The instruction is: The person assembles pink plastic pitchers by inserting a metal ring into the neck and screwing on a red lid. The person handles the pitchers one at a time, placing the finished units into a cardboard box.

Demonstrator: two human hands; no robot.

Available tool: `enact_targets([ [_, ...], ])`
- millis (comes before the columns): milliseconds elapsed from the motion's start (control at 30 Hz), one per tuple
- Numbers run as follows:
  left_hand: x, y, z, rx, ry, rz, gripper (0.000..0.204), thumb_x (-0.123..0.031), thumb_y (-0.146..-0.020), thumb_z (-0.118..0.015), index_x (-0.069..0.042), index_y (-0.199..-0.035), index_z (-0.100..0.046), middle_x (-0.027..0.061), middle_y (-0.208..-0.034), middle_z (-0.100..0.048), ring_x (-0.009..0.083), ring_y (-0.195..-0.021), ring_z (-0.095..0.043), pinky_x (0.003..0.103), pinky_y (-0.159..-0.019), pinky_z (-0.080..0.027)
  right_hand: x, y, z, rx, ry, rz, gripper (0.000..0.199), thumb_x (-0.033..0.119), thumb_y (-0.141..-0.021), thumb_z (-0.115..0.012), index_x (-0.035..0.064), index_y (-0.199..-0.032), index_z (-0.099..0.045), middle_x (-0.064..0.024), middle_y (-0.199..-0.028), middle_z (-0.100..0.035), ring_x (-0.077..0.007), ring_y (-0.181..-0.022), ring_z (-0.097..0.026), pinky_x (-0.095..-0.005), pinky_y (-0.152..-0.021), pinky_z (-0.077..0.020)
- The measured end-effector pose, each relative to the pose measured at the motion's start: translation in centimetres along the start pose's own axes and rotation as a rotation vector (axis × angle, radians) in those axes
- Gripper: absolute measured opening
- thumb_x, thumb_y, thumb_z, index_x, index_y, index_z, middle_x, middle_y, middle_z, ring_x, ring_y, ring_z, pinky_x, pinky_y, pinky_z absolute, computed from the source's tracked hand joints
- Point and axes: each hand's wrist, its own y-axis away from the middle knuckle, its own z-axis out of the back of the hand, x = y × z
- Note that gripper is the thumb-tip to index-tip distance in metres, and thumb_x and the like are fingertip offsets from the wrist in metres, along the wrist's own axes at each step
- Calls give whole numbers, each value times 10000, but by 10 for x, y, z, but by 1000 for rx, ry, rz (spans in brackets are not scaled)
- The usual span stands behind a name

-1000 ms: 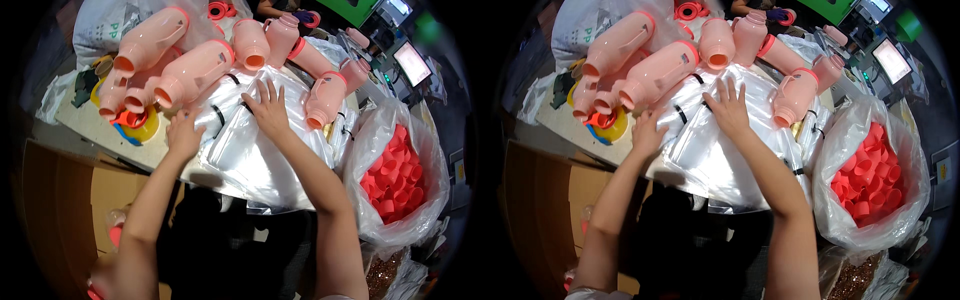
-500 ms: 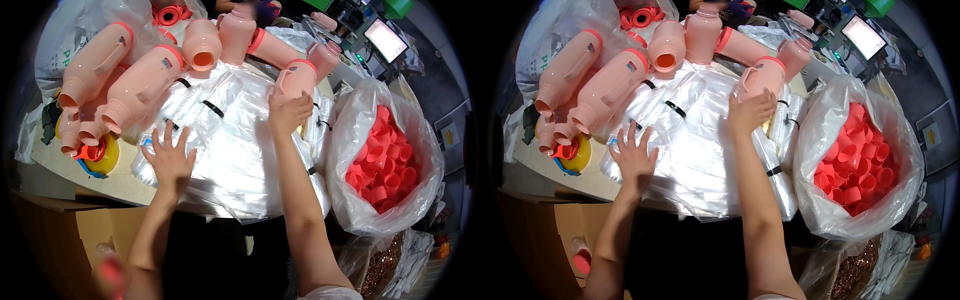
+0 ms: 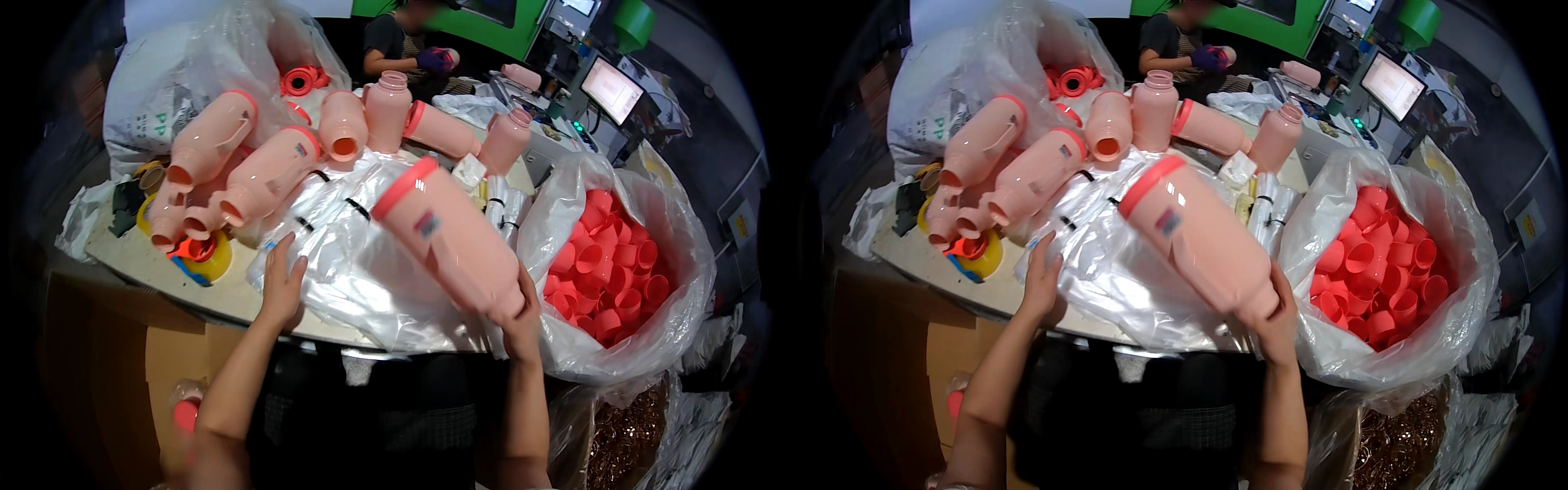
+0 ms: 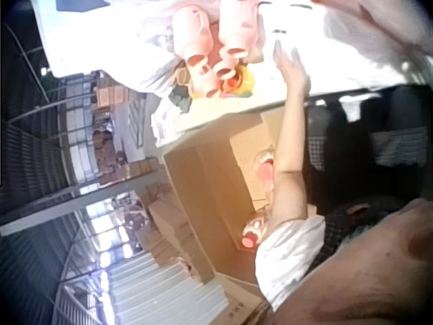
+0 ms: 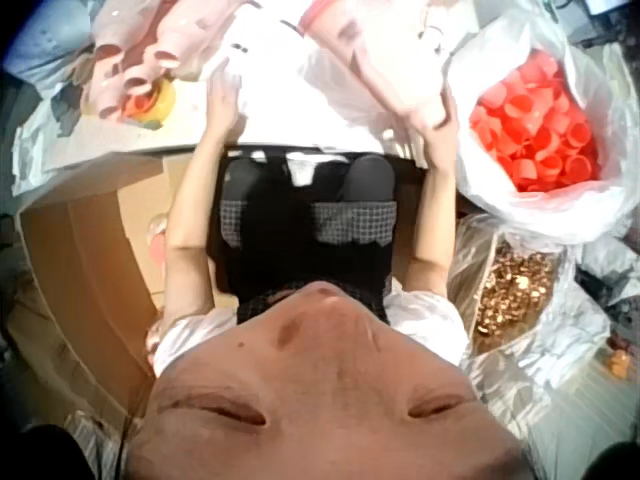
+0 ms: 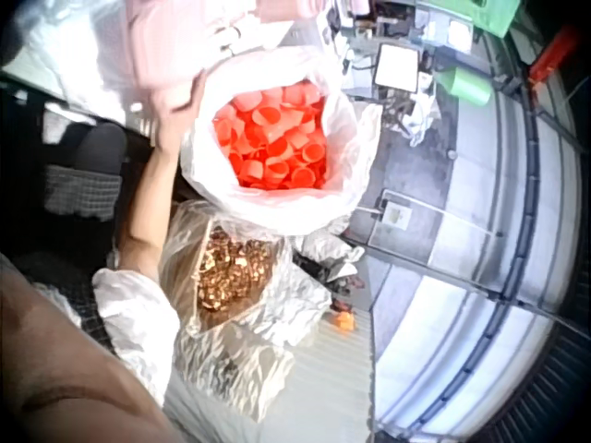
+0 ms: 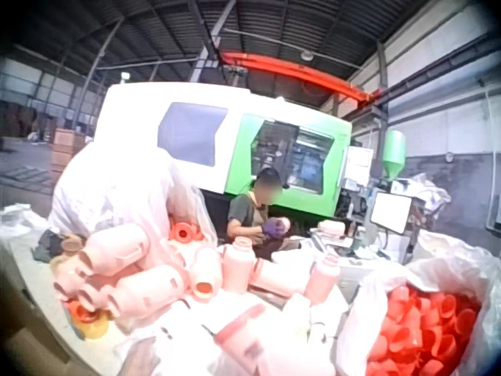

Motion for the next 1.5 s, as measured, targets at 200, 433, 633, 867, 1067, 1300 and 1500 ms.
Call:
enact_targets([
  [200,-82,-13,90,-2,1078,64,698,-562,-1082,-208,-108,-1612,-221,92,-1655,-272,236,-1543,-201,454,-1238,-124,81,90,35,297,77,-95,1077,281,-611,-984,-106,-1459,-446,-238,-1507,-482,-300,-1400,-471,-423,-1171,-341],
  [433,-126,85,4,494,969,101,754,-546,-1072,-282,-18,-1602,-185,146,-1673,-224,253,-1558,-145,409,-1260,-45,122,120,53,586,250,-65,962,179,-572,-964,-1,-1420,-548,-208,-1518,-492,-334,-1402,-487,-420,-1159,-372],
  [633,-203,150,-27,1039,778,20,947,-422,-802,-741,-8,-1546,-327,175,-1570,-409,293,-1487,-344,417,-1242,-189,133,142,33,899,148,-54,629,71,-678,-857,47,-1266,-634,-168,-1344,-609,-361,-1197,-615,-411,-991,-514],
  [867,-216,147,-10,1255,599,205,775,-181,-628,-884,24,-1310,-577,117,-1210,-674,213,-1142,-643,334,-1042,-475,155,202,110,-116,173,-282,144,-11,-814,-766,8,-956,-752,-81,-1017,-724,-134,-834,-677,-269,-740,-551],
  [1067,-176,137,13,614,965,433,776,-525,-785,-810,49,-1262,-600,141,-1199,-676,220,-1088,-660,388,-1008,-511,115,270,291,-501,951,-642,198,199,-888,-762,5,-856,-744,-95,-755,-715,-140,-677,-646,-327,-654,-510],
  [1300,-170,176,-25,832,777,409,691,-490,-963,-627,14,-1416,-489,159,-1294,-628,241,-1174,-622,387,-1039,-490,102,253,269,-353,1345,-649,181,246,-852,-764,88,-939,-746,-137,-903,-727,-321,-801,-698,-434,-738,-540],
  [1500,-165,177,-19,761,725,335,597,-344,-1002,-563,12,-1468,-450,146,-1359,-593,220,-1260,-564,355,-1108,-416,121,238,168,-634,616,-3,235,93,-968,-649,-14,-1175,-672,-63,-786,-634,-148,-660,-617,-265,-598,-499],
])
